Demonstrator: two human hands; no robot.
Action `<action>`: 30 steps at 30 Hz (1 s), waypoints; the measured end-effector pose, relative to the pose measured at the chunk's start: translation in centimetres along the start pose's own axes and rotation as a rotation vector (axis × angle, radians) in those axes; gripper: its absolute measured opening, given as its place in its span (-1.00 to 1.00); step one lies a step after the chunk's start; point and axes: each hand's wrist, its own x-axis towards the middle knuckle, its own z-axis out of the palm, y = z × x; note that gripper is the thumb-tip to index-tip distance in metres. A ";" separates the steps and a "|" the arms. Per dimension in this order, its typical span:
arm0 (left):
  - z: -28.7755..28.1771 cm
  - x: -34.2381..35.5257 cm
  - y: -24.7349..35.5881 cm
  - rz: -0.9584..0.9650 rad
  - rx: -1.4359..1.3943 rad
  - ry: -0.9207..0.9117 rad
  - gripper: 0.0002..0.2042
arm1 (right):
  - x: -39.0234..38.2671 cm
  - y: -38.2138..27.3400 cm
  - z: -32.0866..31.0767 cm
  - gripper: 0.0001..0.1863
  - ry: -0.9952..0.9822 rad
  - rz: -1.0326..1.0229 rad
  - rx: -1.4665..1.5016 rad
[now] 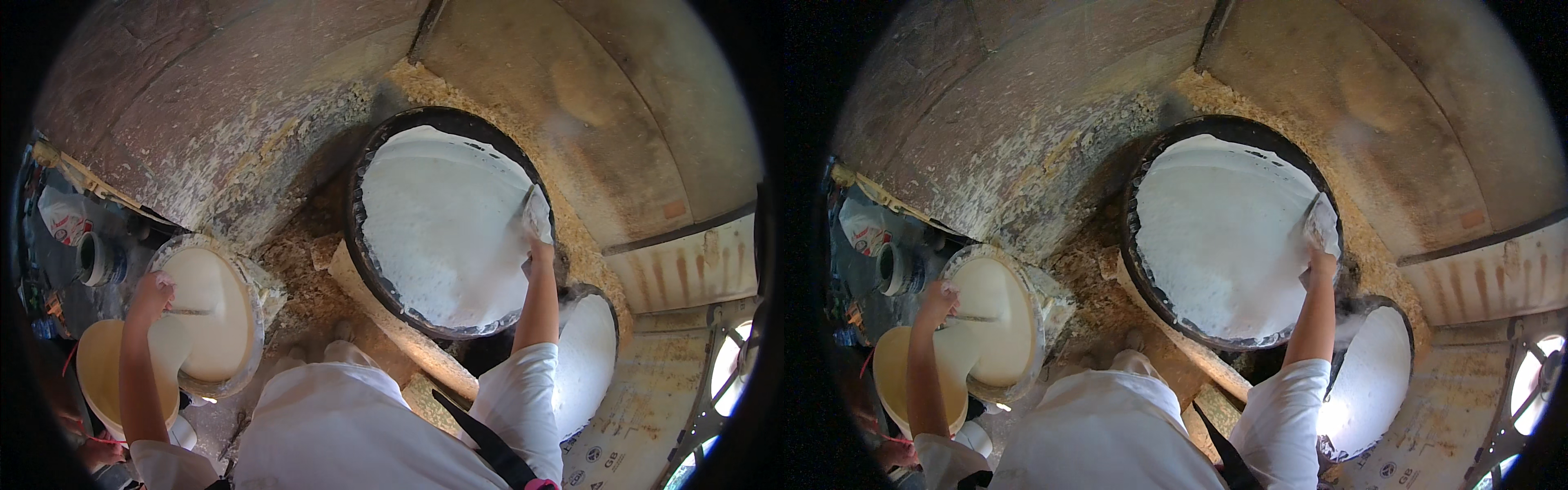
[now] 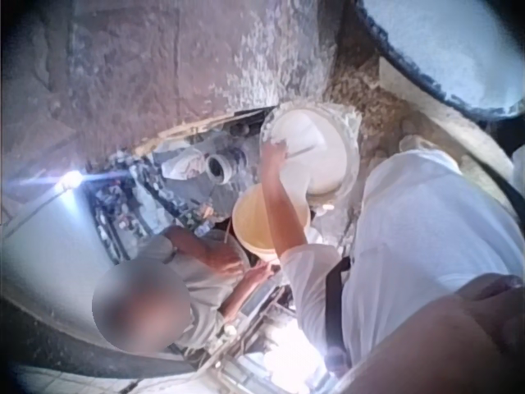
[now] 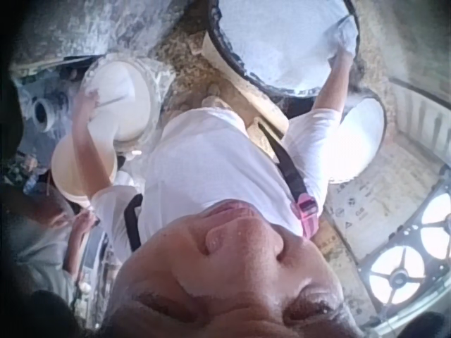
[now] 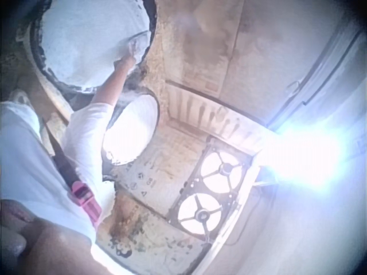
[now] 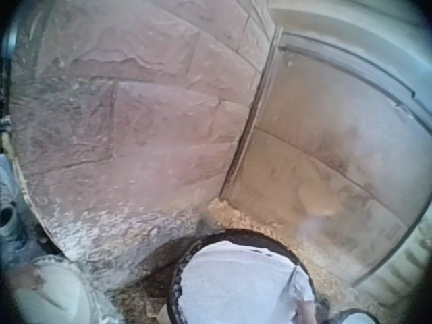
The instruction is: The person ladles batter onto three large round griddles, spreads it evenly with a spatula, cooks the crepes, then peels and stacks them on a woven tray. The process repeats continuously throughout the clip.
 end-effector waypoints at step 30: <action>0.1 0.2 3.0 -0.101 0.077 0.018 -0.91 | -1.5 -8.5 1.5 -0.44 -0.095 0.275 0.573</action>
